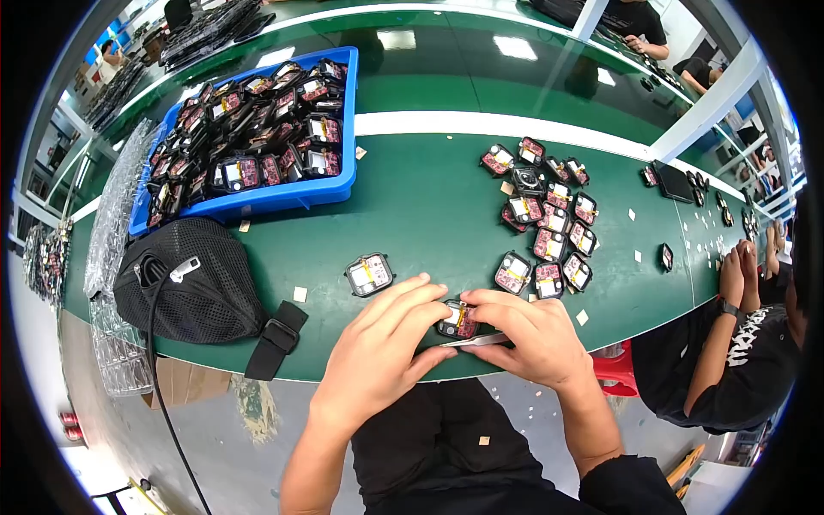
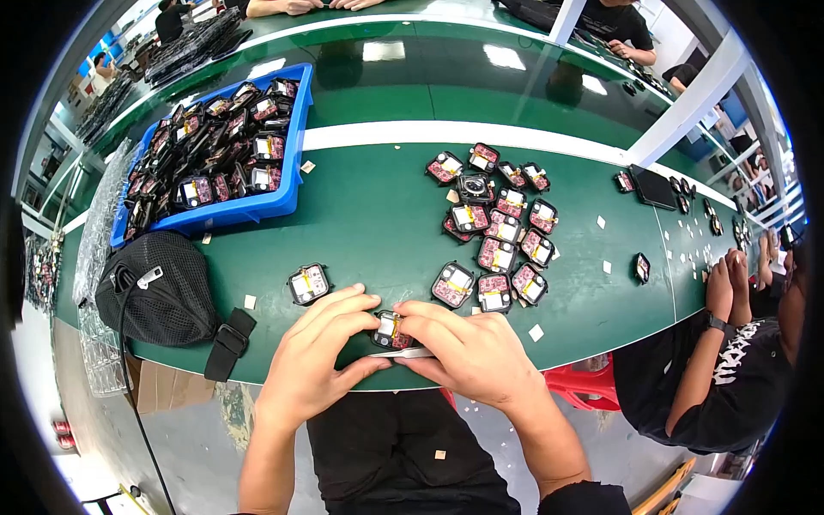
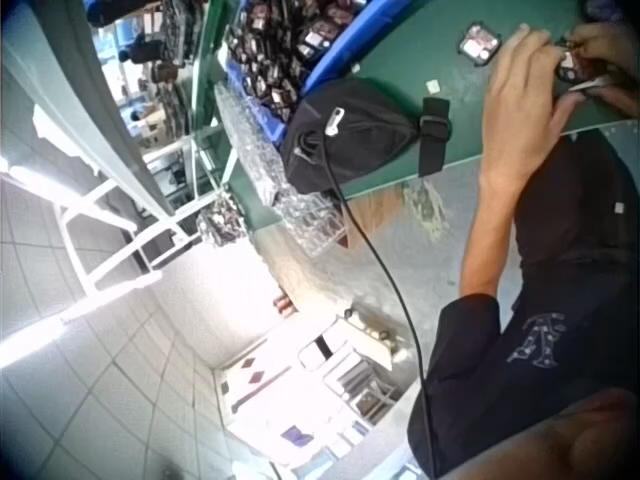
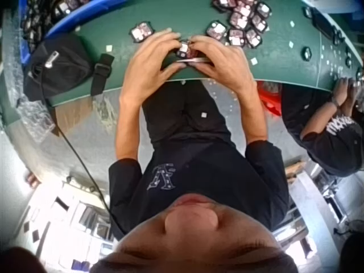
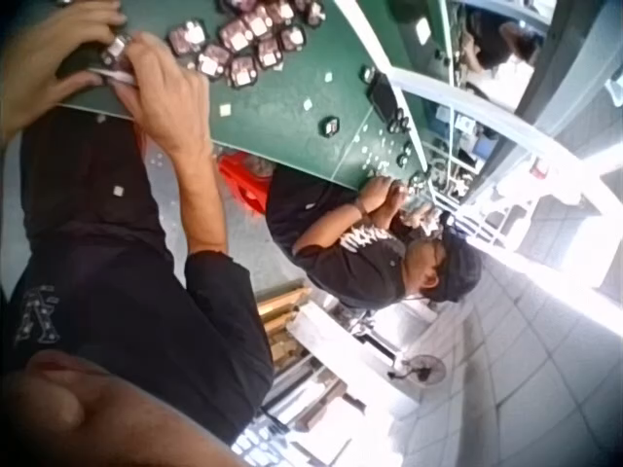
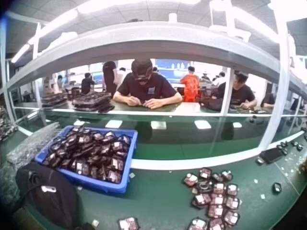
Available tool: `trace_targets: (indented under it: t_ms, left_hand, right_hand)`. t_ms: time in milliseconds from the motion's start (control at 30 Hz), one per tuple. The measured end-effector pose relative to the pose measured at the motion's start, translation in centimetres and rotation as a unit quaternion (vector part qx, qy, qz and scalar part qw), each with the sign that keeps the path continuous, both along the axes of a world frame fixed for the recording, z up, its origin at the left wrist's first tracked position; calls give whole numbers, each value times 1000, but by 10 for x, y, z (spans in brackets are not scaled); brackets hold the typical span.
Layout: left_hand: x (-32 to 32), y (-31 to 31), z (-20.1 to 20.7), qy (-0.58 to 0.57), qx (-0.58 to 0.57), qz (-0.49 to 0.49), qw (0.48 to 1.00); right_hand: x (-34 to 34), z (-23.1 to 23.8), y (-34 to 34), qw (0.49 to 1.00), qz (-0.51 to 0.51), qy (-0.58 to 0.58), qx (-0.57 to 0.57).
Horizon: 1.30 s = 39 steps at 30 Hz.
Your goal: Assemble small electronic components (smartwatch-like devices) using tweezers.
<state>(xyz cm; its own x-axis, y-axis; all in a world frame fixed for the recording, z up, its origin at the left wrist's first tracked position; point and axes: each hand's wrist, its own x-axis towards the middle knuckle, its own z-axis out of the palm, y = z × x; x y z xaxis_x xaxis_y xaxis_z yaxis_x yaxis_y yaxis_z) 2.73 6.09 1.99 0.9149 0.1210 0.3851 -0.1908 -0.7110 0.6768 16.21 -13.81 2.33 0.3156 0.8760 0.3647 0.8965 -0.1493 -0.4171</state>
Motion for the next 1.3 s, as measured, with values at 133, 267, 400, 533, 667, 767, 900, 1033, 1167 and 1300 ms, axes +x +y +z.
trace_targets:
  t_ms: [133,267,400,533,667,767,900,1033,1167,1300]
  left_hand:
    - [1,2,0,28,18,-17,999]
    - [1,3,-2,30,22,-19,999]
    - [2,2,0,28,19,-18,999]
    - [2,0,1,37,29,-9,999]
    - [-1,3,3,41,48,-15,998]
    - [3,0,0,22,6,-15,1000]
    - [-2,3,1,36,-36,1,999]
    - [-2,3,-1,42,-46,4,998]
    - [-2,4,0,32,-43,1,999]
    - [0,4,-3,31,-46,-2,998]
  right_hand:
    - [-1,-3,-1,999,-16,4,49]
    - [-2,-2,0,997,-40,15,58]
    - [-2,-2,0,997,-54,1,50]
    - [-3,0,1,998,-59,-1,35]
    - [-3,0,4,997,-53,-13,49]
    - [0,-4,0,995,-68,-24,74]
    - [-1,-1,3,994,-57,-46,76]
    - [0,-3,2,995,-48,-50,75]
    - [0,-2,4,994,-38,-56,80]
    - [0,-2,2,994,-43,-63,75]
